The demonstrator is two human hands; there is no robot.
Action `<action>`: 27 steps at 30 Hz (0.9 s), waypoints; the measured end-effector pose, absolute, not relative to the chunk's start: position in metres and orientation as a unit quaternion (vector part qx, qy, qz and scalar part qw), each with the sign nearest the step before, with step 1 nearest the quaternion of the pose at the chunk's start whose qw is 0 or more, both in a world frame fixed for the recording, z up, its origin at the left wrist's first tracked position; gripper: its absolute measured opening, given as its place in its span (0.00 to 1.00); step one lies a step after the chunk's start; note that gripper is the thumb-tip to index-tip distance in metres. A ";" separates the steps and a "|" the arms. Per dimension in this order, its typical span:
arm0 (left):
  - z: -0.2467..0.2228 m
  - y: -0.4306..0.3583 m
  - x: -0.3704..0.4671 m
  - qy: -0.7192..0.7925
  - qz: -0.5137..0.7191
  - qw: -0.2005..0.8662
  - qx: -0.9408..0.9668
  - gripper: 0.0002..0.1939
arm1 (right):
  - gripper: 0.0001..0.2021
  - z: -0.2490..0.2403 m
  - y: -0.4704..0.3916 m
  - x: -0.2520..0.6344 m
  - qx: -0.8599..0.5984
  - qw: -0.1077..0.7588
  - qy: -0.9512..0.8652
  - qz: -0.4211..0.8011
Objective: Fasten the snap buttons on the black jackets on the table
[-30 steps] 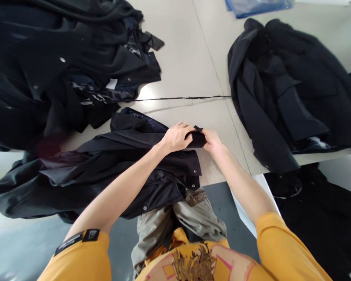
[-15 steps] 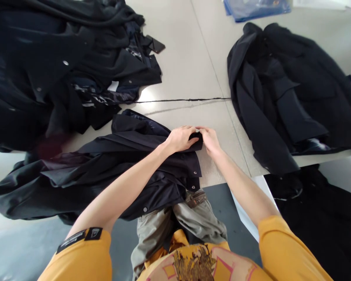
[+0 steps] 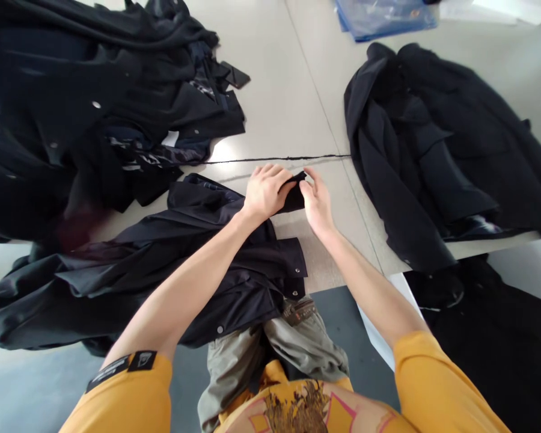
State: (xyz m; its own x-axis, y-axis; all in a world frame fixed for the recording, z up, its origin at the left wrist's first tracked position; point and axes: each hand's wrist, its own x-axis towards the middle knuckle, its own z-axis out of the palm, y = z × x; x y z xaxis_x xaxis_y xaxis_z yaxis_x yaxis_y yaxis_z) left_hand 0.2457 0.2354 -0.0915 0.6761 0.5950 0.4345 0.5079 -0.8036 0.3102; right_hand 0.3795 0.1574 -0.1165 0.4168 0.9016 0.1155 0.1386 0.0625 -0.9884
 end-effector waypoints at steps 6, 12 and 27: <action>-0.138 0.225 0.247 0.205 0.185 -0.015 0.961 0.15 | 0.14 -0.154 0.164 0.399 -0.699 0.480 -0.400 0.349; -0.172 0.209 0.242 0.195 0.136 -0.027 0.971 0.14 | 0.15 -0.166 0.127 0.409 -0.707 0.350 -0.594 0.156; -0.143 0.226 0.259 0.400 0.102 0.184 0.892 0.09 | 0.12 -0.017 0.016 0.366 -0.379 0.521 -0.727 0.239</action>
State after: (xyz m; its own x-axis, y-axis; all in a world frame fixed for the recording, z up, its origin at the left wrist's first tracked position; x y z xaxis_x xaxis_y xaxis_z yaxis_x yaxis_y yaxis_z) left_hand 0.2592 0.2263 -0.1428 0.6597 0.7507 0.0361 0.6754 -0.6133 0.4095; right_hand 0.3655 0.0164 -0.0173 -0.1698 0.7991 0.5767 0.3012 0.5993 -0.7417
